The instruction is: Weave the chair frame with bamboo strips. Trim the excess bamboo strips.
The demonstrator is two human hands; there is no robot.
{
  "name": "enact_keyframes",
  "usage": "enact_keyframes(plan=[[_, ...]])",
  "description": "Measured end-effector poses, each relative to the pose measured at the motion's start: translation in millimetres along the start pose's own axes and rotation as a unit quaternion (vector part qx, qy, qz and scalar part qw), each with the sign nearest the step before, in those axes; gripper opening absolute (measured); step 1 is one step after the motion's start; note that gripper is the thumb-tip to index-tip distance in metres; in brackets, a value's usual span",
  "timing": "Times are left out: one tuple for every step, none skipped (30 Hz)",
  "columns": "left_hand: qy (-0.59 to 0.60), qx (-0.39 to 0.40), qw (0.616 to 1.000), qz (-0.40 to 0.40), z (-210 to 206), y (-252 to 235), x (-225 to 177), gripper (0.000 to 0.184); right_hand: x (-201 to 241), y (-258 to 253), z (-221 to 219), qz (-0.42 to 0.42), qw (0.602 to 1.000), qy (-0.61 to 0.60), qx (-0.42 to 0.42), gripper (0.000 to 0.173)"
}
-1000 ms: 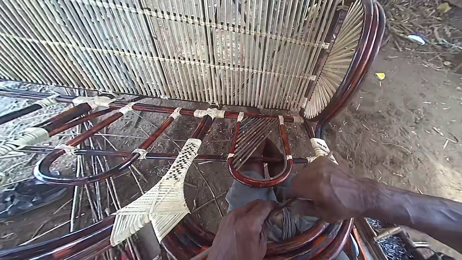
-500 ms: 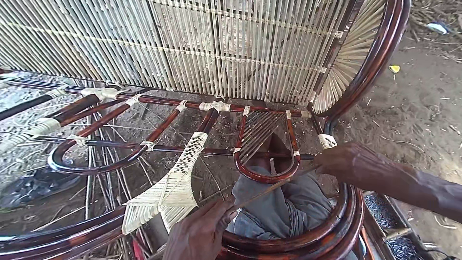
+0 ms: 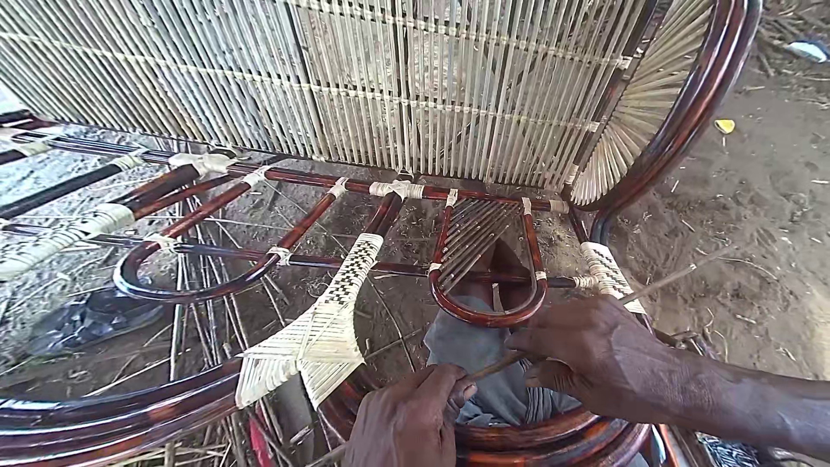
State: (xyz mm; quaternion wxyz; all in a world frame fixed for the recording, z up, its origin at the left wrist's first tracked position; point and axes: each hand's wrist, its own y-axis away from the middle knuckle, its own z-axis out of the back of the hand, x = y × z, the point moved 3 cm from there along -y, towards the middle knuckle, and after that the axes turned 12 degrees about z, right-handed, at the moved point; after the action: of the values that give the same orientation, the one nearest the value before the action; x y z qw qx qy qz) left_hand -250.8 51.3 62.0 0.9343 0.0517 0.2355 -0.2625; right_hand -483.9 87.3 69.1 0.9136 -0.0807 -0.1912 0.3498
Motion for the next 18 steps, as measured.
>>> enact_keyframes(plan=[[0.007,0.015,1.000,0.007,1,-1,-3,0.044,2,0,-2,0.012,0.999,0.030,-0.015,0.036],[0.014,0.033,0.999,0.013,3,-3,-6,0.044,5,-1,-5,0.022,0.998,0.061,-0.028,0.035],[0.020,0.049,0.998,0.018,3,-4,-9,0.045,8,-1,-8,0.029,0.995,0.088,-0.045,0.034],[0.024,0.057,0.998,0.021,3,-6,-13,0.044,11,-2,-12,0.033,0.991,0.112,-0.063,0.033],[0.030,0.059,0.997,0.025,1,-8,-15,0.043,13,-3,-17,0.032,0.988,0.130,-0.076,0.033],[0.036,0.062,0.997,0.032,-2,-9,-17,0.044,14,-3,-21,0.028,0.985,0.143,-0.087,0.034],[0.041,0.061,0.996,0.039,-4,-11,-17,0.045,15,-4,-25,0.024,0.983,0.152,-0.098,0.033],[0.050,0.063,0.996,0.048,-6,-12,-16,0.046,15,-4,-28,0.020,0.981,0.159,-0.107,0.032],[0.071,0.071,0.993,0.057,-7,-13,-14,0.046,14,-4,-30,0.016,0.979,0.165,-0.117,0.031],[0.103,0.084,0.989,0.063,-6,-15,-13,0.044,14,-4,-31,0.015,0.977,0.170,-0.128,0.030],[0.146,0.098,0.982,0.065,-6,-16,-11,0.042,13,-2,-30,0.013,0.975,0.171,-0.143,0.030],[0.197,0.111,0.972,0.065,-6,-17,-10,0.040,12,-1,-29,0.011,0.973,0.166,-0.161,0.032],[0.249,0.119,0.959,0.063,-4,-18,-10,0.038,12,0,-29,0.003,0.971,0.151,-0.183,0.034],[0.293,0.120,0.946,0.064,-2,-19,-13,0.036,11,1,-30,-0.010,0.970,0.123,-0.211,0.036],[0.336,0.117,0.932,0.069,1,-19,-17,0.033,12,2,-32,-0.029,0.965,0.084,-0.246,0.039],[0.376,0.111,0.917,0.074,4,-21,-23,0.030,13,2,-35,-0.053,0.956,0.041,-0.284,0.043],[0.408,0.101,0.904,0.076,7,-22,-29,0.028,16,0,-36,-0.075,0.944,-0.001,-0.322,0.046],[0.425,0.089,0.898,0.071,11,-23,-33,0.029,18,-2,-38,-0.091,0.929,-0.037,-0.357,0.047]])
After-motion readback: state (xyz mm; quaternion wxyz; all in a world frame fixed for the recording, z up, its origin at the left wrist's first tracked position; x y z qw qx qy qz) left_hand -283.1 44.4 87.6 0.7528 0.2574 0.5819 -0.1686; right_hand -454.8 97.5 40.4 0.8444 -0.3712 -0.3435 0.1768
